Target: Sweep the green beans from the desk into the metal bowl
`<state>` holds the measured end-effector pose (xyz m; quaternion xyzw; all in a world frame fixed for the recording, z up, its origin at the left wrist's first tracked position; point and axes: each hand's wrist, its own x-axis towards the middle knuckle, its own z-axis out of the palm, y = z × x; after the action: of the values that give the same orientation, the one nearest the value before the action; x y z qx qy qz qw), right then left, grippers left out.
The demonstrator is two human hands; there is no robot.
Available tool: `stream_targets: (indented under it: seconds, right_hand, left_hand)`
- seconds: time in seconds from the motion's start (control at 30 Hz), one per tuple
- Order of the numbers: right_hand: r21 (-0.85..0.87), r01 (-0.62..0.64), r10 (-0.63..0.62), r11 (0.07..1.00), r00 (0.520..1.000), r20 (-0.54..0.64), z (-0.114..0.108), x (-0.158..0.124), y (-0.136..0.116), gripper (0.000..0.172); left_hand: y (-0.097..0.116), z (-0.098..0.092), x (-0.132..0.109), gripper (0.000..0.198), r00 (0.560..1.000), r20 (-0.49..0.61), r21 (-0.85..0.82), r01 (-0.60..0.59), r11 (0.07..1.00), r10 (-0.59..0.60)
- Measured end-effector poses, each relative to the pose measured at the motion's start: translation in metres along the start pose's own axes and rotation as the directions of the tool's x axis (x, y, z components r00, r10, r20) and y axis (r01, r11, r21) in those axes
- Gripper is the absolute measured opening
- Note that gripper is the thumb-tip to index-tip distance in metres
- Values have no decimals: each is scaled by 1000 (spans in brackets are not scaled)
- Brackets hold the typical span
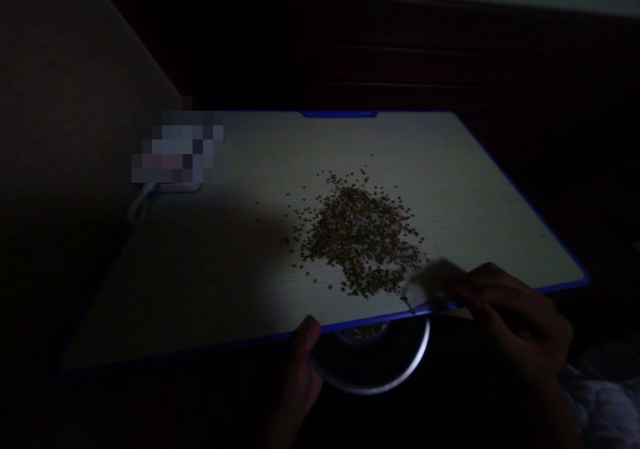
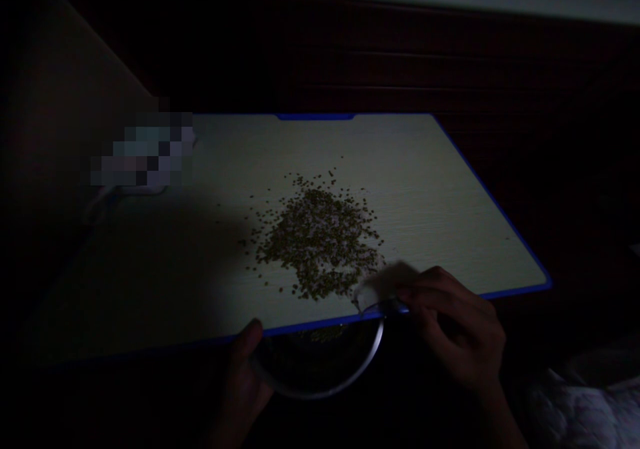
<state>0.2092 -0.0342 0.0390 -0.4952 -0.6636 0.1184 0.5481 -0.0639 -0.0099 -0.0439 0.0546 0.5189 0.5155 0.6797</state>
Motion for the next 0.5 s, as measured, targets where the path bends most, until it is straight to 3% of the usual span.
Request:
stream_targets:
  seconds: [0.1,0.23,0.33,0.5]
  right_hand:
    - [7,16,-16,1000,1000,-3,0,0,0,38]
    - [13,33,-33,999,999,1,-1,0,1,38]
    - [21,27,-27,999,1000,9,-1,-1,2,37]
    - [5,31,-31,1000,999,33,-3,-2,2,37]
  left_hand:
    - [-1,-2,1,41,998,-59,-4,37,999,-37]
    - [-1,-1,2,34,998,16,-73,66,995,-65]
    - [1,2,0,36,998,61,-84,13,996,-8]
    - [1,5,-1,46,999,-37,-42,39,998,-40]
